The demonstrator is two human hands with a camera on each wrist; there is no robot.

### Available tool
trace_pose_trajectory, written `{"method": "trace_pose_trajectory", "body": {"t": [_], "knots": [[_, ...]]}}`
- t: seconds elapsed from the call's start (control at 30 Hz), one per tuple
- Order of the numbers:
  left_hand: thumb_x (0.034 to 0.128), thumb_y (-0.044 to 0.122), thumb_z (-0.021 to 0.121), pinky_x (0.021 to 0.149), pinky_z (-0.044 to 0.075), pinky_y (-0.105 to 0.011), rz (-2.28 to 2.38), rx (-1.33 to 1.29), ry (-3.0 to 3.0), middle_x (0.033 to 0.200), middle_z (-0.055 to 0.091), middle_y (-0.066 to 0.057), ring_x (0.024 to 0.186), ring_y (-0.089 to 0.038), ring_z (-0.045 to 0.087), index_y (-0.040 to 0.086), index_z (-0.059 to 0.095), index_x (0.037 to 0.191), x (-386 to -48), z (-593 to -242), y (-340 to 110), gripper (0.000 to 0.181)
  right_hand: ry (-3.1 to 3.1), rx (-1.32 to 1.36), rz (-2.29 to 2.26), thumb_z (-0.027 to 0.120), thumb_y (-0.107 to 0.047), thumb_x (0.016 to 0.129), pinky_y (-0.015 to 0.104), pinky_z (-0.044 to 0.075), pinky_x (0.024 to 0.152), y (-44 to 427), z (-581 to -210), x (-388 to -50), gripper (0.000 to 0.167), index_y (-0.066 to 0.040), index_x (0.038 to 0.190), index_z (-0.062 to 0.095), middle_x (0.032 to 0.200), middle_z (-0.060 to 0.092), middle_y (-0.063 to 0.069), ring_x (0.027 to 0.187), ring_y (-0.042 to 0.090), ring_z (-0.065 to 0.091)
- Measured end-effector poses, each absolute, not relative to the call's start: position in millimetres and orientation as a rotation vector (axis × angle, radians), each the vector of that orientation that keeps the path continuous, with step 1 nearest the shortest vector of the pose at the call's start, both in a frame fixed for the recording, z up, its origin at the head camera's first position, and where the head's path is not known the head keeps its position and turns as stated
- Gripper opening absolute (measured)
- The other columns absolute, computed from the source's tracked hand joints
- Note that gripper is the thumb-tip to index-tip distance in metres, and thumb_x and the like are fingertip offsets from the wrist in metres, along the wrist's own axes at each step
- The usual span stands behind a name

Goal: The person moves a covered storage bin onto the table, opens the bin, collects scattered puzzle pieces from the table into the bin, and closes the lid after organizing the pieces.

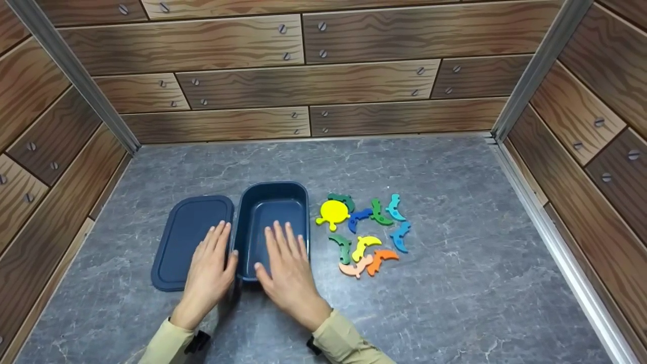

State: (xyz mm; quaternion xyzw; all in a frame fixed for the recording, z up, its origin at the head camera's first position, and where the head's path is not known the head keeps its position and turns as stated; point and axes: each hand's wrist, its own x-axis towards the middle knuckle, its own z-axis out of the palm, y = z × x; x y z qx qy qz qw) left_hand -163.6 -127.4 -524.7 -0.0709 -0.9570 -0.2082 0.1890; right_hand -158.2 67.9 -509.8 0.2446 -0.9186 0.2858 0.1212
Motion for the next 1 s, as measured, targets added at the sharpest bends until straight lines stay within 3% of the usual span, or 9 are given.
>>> {"method": "trace_pose_trajectory", "body": {"t": [0.4, 0.7, 1.0], "knots": [[0.0945, 0.015, 0.06, 0.114, 0.019, -0.059, -0.527, -0.174, -2.73, 0.155, 0.036, -0.015, 0.142, -0.036, 0.031, 0.003, 0.045, 0.147, -177, -530, -124, 0.056, -2.729, 0.576, 0.837, 0.061, -0.032, 0.097, 0.055, 0.013, 0.117, 101, -512, -158, 0.069, -0.004, 0.154, 0.032, 0.16, 0.024, 0.014, 0.148, 0.031, 0.015], [0.0963, 0.014, 0.058, 0.114, 0.016, -0.06, -0.53, -0.179, -2.816, 0.159, 0.03, -0.008, 0.146, -0.03, 0.022, 0.009, 0.033, 0.154, -184, -527, -121, 0.063, -2.746, 0.516, 0.839, 0.059, -0.029, 0.098, 0.054, 0.013, 0.117, 118, -513, -160, 0.068, -0.004, 0.154, 0.031, 0.16, 0.021, 0.011, 0.148, 0.03, 0.016], [0.0976, 0.013, 0.054, 0.114, 0.017, -0.059, -0.501, -0.196, -2.873, 0.159, 0.03, -0.004, 0.147, -0.026, 0.022, 0.011, 0.032, 0.155, -187, -529, -119, 0.062, -2.701, 0.483, 0.798, 0.061, -0.025, 0.097, 0.056, 0.013, 0.116, 149, -516, -165, 0.062, -0.005, 0.152, 0.038, 0.159, 0.026, 0.012, 0.147, 0.032, 0.02]]}}
